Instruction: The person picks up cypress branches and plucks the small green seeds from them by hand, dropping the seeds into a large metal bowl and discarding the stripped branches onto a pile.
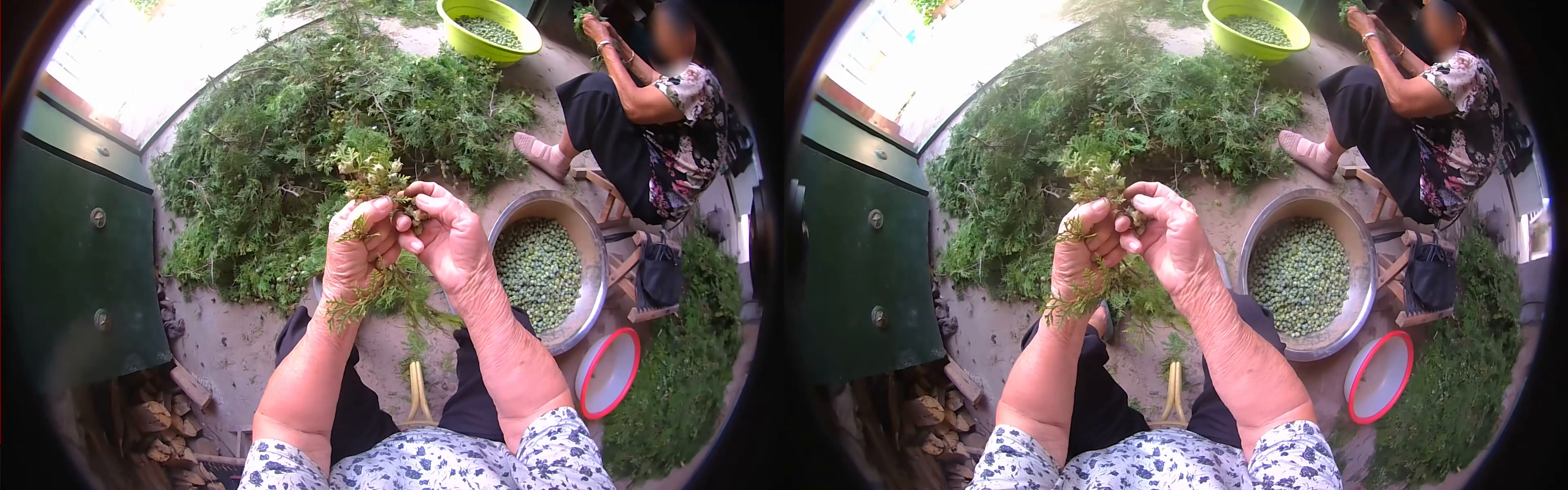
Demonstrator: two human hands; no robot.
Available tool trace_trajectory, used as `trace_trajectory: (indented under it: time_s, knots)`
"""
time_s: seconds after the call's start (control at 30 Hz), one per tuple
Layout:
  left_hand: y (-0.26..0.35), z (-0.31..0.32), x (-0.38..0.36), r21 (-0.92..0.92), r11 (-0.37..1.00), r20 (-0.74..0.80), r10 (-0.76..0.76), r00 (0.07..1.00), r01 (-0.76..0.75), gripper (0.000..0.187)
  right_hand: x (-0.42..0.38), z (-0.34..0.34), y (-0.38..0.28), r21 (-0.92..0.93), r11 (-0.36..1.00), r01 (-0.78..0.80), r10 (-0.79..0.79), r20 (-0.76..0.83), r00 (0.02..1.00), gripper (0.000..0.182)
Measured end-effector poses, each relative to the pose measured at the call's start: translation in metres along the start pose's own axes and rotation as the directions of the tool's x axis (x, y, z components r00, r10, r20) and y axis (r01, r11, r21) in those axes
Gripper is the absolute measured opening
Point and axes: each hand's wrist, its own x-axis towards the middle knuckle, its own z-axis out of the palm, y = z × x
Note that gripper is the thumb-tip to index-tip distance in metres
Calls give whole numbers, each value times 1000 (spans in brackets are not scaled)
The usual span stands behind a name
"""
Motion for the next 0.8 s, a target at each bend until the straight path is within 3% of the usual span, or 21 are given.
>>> trace_trajectory:
  time_s: [0.17,0.37,0.5,0.57,0.63,0.67,0.8]
  knots:
    - [-2,1,1,-21,998,-34,61,998,-62,21,2,-3,2,-16,1000,25,-25,50,998,16]
    - [0,1,0,-27,999,3,22,1000,-22,19,1,2,4,-130,988,80,-80,5,997,18]
    - [-4,7,-2,12,1000,-63,-7,998,8,21,4,-7,8,-158,981,111,-115,-16,993,17]
    - [-4,7,-2,47,999,-97,4,995,1,23,5,-11,14,53,993,104,-105,19,994,16]
    - [-6,1,0,-123,992,37,4,999,0,24,5,-7,12,118,987,108,-109,3,994,16]
    - [-6,2,0,-123,992,38,4,999,1,24,5,-5,10,181,977,112,-112,-13,994,16]
    - [-3,5,0,-43,999,-4,-16,1000,16,27,1,0,-3,47,998,45,-46,26,999,19]
